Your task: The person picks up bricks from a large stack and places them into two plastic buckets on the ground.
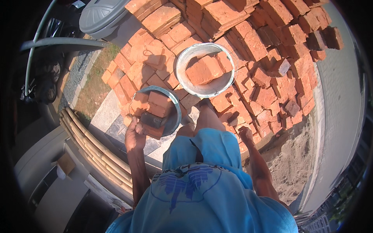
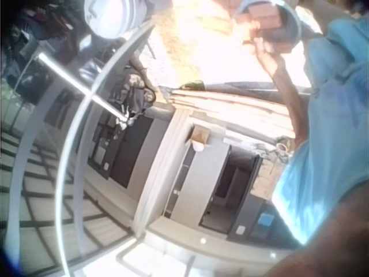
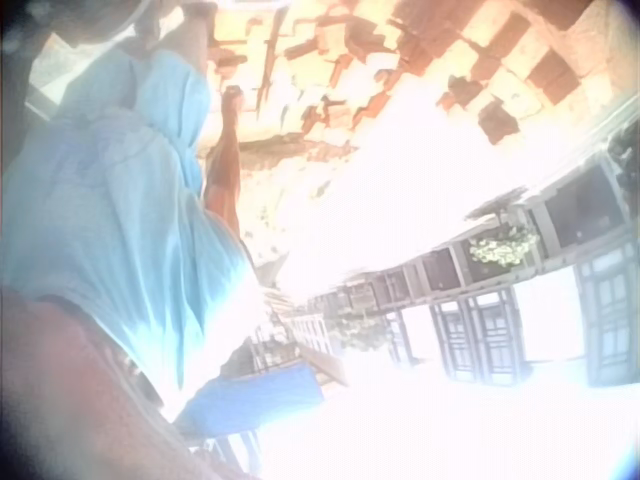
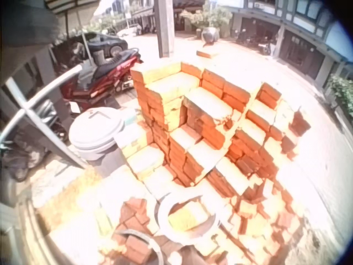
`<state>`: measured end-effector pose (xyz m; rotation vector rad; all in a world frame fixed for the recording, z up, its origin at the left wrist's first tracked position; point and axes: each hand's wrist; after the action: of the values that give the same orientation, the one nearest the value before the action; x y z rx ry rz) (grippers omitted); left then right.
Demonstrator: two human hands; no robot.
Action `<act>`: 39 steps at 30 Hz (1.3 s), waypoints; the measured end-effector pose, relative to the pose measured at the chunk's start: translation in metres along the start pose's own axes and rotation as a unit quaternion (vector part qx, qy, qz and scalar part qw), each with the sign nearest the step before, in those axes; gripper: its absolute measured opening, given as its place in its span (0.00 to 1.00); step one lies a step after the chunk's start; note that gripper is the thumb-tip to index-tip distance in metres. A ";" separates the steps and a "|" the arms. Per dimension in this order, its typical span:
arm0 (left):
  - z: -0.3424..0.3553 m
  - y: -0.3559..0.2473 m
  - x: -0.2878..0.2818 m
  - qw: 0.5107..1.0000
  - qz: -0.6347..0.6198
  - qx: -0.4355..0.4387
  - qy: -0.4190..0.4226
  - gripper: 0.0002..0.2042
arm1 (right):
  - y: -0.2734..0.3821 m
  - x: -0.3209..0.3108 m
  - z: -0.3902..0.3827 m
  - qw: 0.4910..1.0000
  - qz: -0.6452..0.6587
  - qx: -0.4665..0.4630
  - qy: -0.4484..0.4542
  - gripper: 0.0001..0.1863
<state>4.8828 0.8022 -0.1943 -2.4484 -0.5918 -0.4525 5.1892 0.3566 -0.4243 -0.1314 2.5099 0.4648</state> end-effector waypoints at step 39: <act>-0.114 0.101 -0.141 0.938 0.113 0.185 -0.271 0.19 | 0.640 0.079 0.188 0.711 -0.498 -0.405 -0.286 0.58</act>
<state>4.7940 0.6157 -0.2132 -2.2207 -0.5396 0.4140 5.0992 1.0225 -0.4223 -1.3550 1.1670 0.8921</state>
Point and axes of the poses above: each hand's wrist, its own z-axis towards the middle knuckle, its own x-axis out of the palm, y = z × x, and after that the axes turned 12 degrees about -z, right-handed
